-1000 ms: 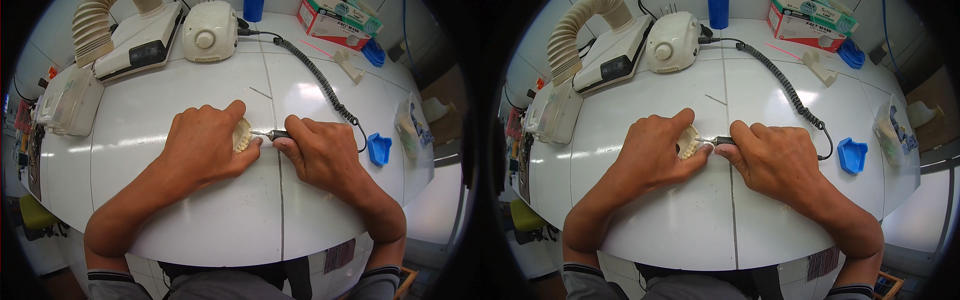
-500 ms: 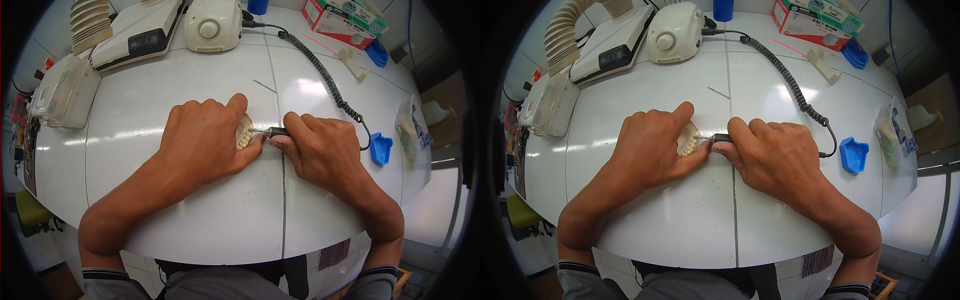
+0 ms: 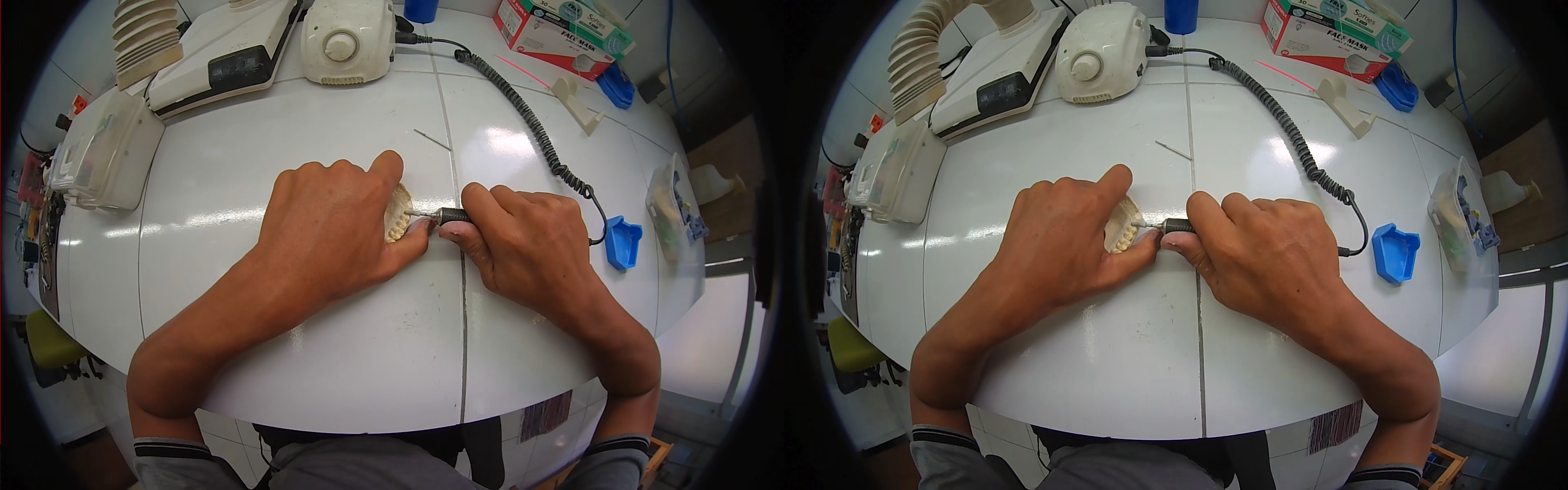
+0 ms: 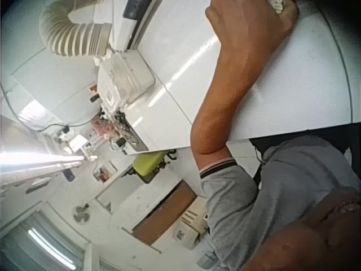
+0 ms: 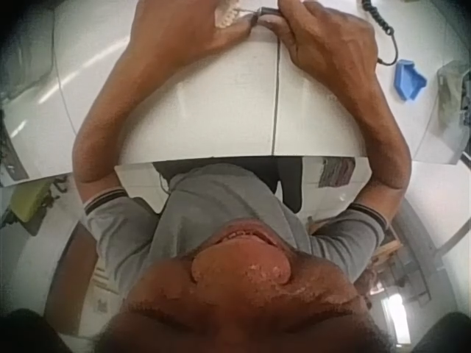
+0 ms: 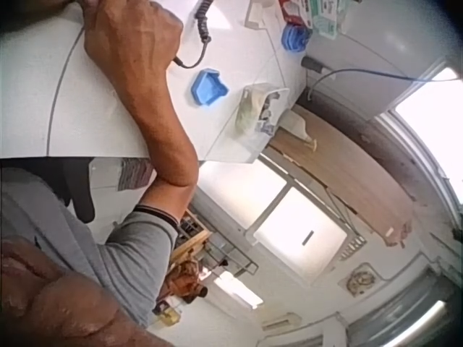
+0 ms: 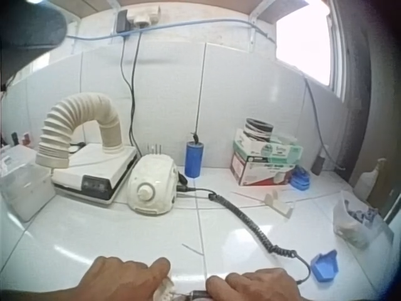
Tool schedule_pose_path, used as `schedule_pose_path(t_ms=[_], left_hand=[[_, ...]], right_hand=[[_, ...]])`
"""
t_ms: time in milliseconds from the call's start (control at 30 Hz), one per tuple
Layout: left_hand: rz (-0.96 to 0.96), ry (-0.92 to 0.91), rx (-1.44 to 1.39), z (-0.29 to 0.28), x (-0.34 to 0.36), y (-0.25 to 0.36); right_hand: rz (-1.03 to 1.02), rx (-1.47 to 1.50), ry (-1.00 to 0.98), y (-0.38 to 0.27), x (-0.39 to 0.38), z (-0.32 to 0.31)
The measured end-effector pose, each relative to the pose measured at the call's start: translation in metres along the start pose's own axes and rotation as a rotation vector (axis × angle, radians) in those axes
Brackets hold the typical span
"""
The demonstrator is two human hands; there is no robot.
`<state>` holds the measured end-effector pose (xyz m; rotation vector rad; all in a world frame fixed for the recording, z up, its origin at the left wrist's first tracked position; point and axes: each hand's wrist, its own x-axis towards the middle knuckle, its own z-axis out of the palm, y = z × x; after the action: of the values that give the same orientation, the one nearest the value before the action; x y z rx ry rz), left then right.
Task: Trimming a plaster dental model using a rotary tool.
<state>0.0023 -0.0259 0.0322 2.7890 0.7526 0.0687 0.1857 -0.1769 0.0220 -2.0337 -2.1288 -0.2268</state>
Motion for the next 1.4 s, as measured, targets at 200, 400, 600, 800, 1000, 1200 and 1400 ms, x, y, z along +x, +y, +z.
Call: schedule_pose_path(t_ms=[200,400,600,800,1000,1200,1400], left_hand=[[0.004,0.002,-0.002,0.0016,-0.0004,-0.0012],[-0.002,0.000,0.001,0.0009,-0.0004,-0.0008],[0.004,0.007,-0.008,-0.0002,-0.0002,-0.0007],[0.002,-0.007,-0.035,0.0003,-0.0009,-0.0016],[0.003,0.003,-0.021,0.0017,-0.0014,-0.0026],[-0.013,-0.020,-0.025,0.0002,-0.0003,-0.0011],[-0.007,-0.020,-0.026,0.0001,0.0005,-0.0013]], right_hand=[[0.005,-0.003,-0.005,-0.0004,0.0007,0.0002],[-0.001,0.002,0.012,0.0000,-0.0001,0.0017],[0.010,-0.002,-0.007,-0.0006,0.0009,-0.0006],[0.013,0.002,0.006,-0.0013,0.0002,0.0002],[0.012,-0.008,0.004,-0.0022,0.0003,0.0013],[0.003,-0.009,0.016,-0.0004,-0.0001,0.0026],[0.000,-0.015,0.032,-0.0007,0.0003,0.0032]])
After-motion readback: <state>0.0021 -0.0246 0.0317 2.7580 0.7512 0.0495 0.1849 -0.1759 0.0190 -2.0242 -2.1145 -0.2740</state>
